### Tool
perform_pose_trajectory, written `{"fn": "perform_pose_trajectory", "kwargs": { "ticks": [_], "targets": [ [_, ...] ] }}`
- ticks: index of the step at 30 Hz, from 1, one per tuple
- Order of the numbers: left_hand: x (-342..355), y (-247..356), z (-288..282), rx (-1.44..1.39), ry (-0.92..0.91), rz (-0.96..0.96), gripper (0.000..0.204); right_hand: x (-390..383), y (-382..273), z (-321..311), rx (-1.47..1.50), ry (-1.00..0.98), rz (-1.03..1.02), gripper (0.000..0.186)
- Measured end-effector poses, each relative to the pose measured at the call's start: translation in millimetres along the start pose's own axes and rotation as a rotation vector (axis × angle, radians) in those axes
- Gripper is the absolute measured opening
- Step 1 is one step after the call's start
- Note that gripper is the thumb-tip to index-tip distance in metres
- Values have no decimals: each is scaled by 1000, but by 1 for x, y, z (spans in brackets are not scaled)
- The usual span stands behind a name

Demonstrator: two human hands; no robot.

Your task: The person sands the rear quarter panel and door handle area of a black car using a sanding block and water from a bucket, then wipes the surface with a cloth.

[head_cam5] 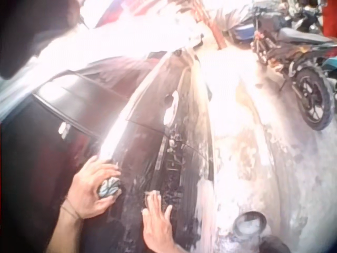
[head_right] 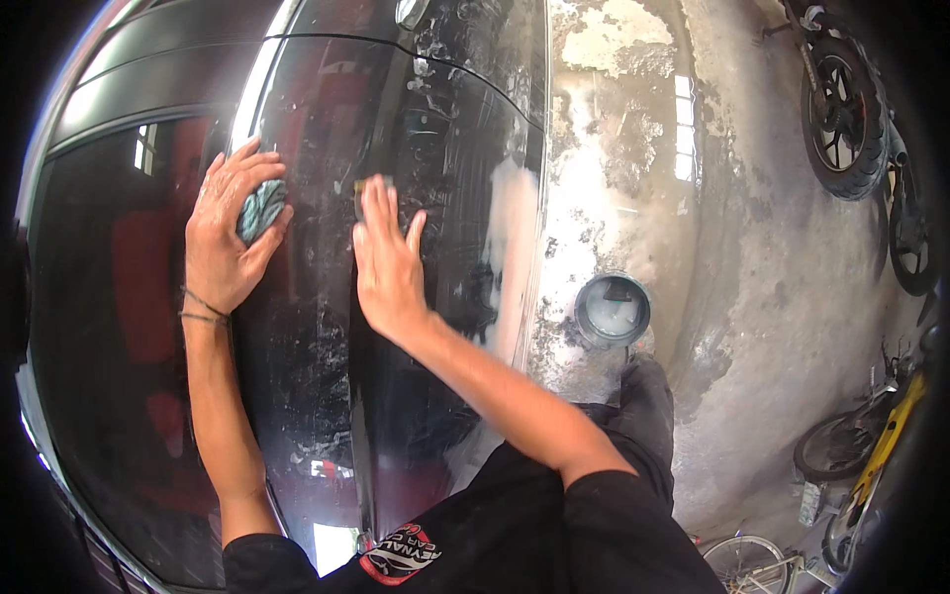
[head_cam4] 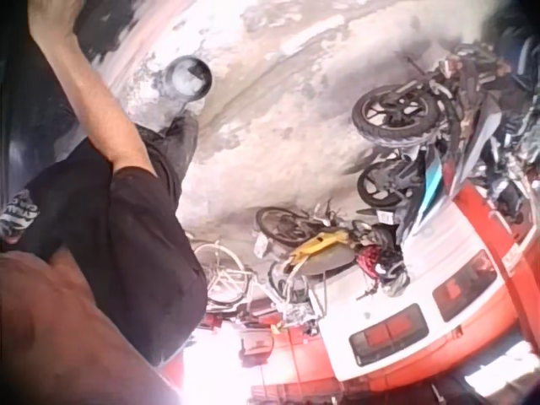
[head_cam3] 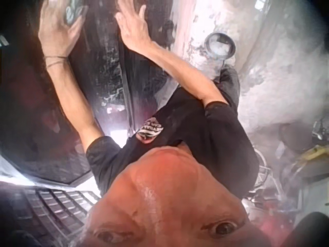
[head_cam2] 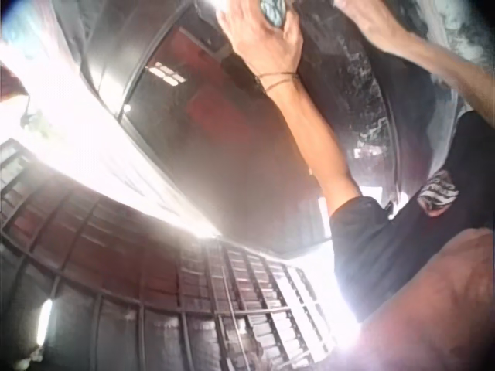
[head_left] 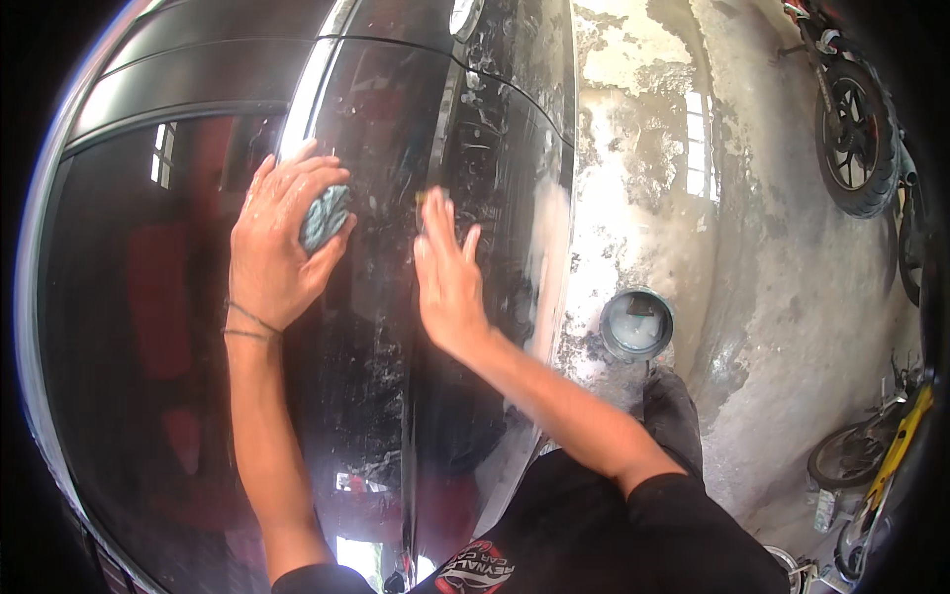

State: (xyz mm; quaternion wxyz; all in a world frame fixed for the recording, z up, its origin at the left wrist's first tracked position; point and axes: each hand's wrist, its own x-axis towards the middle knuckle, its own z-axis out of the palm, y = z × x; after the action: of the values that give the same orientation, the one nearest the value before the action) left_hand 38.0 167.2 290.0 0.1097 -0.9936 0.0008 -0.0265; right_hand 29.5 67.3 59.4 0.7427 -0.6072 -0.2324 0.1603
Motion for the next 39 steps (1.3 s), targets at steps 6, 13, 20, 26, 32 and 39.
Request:
{"fn": "perform_pose_trajectory", "kwargs": {
  "ticks": [6,13,20,26,32,39],
  "targets": [
    [12,1,3,-23,27,-29,38,169,24,-39,39,78,23,61],
    [13,0,0,-34,-42,-63,40,162,34,-23,0,120,-32,57],
    [16,2,-2,-41,-40,-79,40,188,67,-51,-220,148,-53,48],
    [19,3,1,-53,-34,-75,39,189,66,-55,-298,156,-170,49],
    [17,2,-3,-40,-49,-77,38,198,25,-48,61,70,-12,50],
    [22,7,-2,-42,-57,-77,37,197,55,-46,-450,150,-190,49]
  ]
}}
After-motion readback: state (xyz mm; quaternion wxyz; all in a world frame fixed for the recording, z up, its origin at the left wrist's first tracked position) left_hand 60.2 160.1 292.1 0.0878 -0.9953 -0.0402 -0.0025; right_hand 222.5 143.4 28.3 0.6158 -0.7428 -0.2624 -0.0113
